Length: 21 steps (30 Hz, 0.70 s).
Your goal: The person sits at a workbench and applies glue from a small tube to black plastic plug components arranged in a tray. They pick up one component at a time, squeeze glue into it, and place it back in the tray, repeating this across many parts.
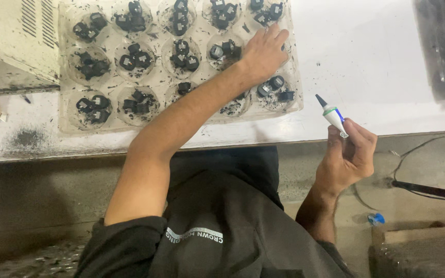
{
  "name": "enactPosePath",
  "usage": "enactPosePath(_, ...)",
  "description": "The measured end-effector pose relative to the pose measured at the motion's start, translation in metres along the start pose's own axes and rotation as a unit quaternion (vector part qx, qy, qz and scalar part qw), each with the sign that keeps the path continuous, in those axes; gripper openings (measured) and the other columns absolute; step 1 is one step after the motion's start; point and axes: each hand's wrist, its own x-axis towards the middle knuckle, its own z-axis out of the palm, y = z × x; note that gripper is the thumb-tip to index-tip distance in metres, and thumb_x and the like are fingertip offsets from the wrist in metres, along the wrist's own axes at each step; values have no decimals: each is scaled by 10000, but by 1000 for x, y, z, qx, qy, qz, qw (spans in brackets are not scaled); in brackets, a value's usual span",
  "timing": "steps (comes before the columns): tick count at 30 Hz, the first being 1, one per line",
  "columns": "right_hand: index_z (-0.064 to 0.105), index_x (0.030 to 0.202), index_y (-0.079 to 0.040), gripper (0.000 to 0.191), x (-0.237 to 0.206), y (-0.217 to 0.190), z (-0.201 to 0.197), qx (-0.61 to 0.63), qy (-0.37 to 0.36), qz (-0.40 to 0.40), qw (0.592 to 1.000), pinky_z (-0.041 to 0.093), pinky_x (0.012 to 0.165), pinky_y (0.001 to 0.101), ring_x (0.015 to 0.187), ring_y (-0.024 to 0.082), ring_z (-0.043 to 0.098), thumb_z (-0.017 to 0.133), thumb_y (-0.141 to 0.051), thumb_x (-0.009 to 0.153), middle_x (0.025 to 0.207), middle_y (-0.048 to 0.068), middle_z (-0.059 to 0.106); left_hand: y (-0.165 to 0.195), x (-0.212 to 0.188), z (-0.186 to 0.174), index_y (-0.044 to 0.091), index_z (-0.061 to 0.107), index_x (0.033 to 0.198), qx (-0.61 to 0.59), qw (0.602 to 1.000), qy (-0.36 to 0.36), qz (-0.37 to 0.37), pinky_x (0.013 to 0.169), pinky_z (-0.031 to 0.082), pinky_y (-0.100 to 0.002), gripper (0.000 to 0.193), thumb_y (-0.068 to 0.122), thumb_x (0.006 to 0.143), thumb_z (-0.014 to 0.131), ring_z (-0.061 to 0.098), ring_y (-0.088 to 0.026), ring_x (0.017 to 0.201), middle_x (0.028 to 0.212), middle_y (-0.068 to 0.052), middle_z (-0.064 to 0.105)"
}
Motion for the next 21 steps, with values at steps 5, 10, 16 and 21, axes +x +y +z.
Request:
enactPosePath(5,686,1260,32,241,1,-2,2,-5,-2,-2,1000,599,905,278,1107,159,657,704,148,1050,1290,129,609,0,5,-18,84,788,825,58,997,-53,5,944,457,-409,73,77,797,721,460,-303,1213,1235,-96,540)
enactPosePath(10,683,1289,31,245,-2,-6,4,20,6,6,1000,576,902,261,1077,137,654,711,132,1067,1276,112,613,3,-13,-39,90,755,875,33,997,77,0,1043,494,-414,61,76,819,738,469,-313,1279,1289,-105,550)
enactPosePath(16,685,1212,1,257,-15,-8,22,39,25,-23,999,582,718,241,972,138,670,712,129,991,1178,99,650,43,-100,-63,41,663,964,-565,818,29,-101,868,653,-384,145,134,905,757,746,-224,972,1254,-102,703)
enactPosePath(21,641,1211,-41,320,-38,-27,47,40,-4,-138,990,584,959,344,1194,233,637,701,135,951,1253,134,619,135,-180,-67,-5,665,1220,-862,431,-52,-260,518,621,-266,307,169,973,723,699,-166,948,1118,-123,715)
